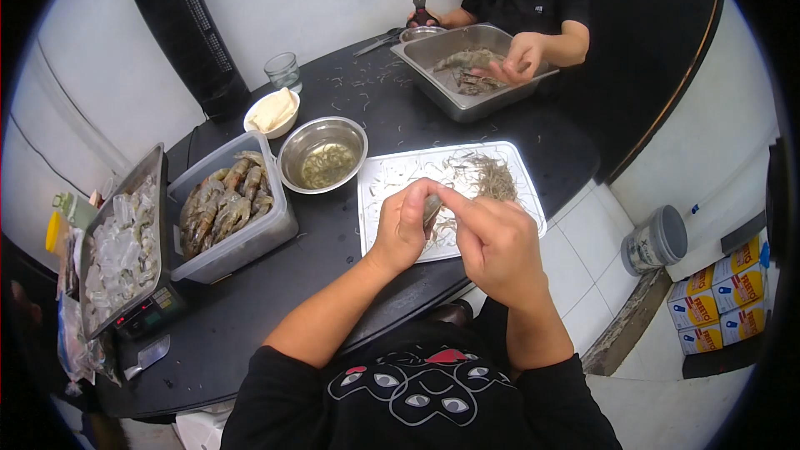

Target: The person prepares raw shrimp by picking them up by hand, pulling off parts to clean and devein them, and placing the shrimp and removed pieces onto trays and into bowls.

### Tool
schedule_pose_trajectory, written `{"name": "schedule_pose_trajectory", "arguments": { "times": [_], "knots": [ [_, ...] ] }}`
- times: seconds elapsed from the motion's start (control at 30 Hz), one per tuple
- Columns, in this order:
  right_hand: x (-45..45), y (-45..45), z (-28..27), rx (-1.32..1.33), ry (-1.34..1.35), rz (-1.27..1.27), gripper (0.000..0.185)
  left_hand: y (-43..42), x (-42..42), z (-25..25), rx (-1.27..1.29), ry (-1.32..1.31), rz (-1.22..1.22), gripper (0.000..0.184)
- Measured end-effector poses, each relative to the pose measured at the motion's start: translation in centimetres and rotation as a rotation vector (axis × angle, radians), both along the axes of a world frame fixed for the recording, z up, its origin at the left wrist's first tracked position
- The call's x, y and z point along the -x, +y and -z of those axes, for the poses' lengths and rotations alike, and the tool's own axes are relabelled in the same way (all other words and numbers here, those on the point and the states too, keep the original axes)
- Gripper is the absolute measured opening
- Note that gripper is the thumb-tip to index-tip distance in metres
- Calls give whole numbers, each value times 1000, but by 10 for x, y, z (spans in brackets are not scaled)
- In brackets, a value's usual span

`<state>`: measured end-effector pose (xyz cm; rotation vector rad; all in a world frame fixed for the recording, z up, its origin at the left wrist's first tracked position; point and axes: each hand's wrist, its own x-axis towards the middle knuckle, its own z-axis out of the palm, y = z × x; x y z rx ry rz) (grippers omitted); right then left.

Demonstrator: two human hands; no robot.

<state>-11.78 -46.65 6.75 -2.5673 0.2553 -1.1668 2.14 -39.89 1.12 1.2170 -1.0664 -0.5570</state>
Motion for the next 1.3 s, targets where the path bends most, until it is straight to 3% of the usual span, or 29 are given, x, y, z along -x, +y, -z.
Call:
{"name": "schedule_pose_trajectory", "arguments": {
  "times": [0.1, 0.2, 0.3, 0.33, 0.43, 0.47, 0.53, 0.67, 0.77, 0.97, 1.07, 1.13, 1.2, 1.3],
  "knots": [
    [0, 0, 0, 12, -6, 3, 41, -1, -3, 0, 63, -145, -39, 68],
    [-2, -3, 3, -74, -75, -20, 34, -3, -7, 2, 15, -121, -42, 65],
    [-5, 2, -2, -334, -25, 82, 21, -1, -22, -5, 32, -31, -126, 63],
    [-10, -2, -6, -341, 55, 114, 11, 3, -27, -17, 124, 106, -172, 55],
    [-45, -17, 10, -154, 14, 42, 10, 24, -60, -52, 278, 192, -368, 62],
    [-60, -18, 10, -159, 79, 32, 10, 36, -70, -65, 315, 320, -356, 62],
    [-102, -25, 21, -10, 100, -64, 11, 55, -83, -80, 397, 307, -355, 61],
    [-200, -24, 36, 309, 633, -9, 10, 69, -99, -83, 433, 343, -376, 61],
    [-257, -24, 47, 467, 875, 114, 16, 71, -102, -83, 420, 322, -415, 61],
    [-282, -19, 59, 468, 1035, 50, 22, 70, -110, -77, 336, 314, -377, 65],
    [-261, -22, 38, 360, 1012, 23, 22, 61, -113, -73, 336, 345, -268, 68],
    [-235, -29, 30, 135, 647, 15, 22, 54, -111, -70, 351, 333, -162, 67],
    [-191, -24, 13, -15, 102, -97, 20, 46, -106, -66, 353, 294, -96, 69],
    [-135, -9, -14, -39, -166, -147, 24, 37, -97, -55, 339, 179, -30, 70]
  ]
}}
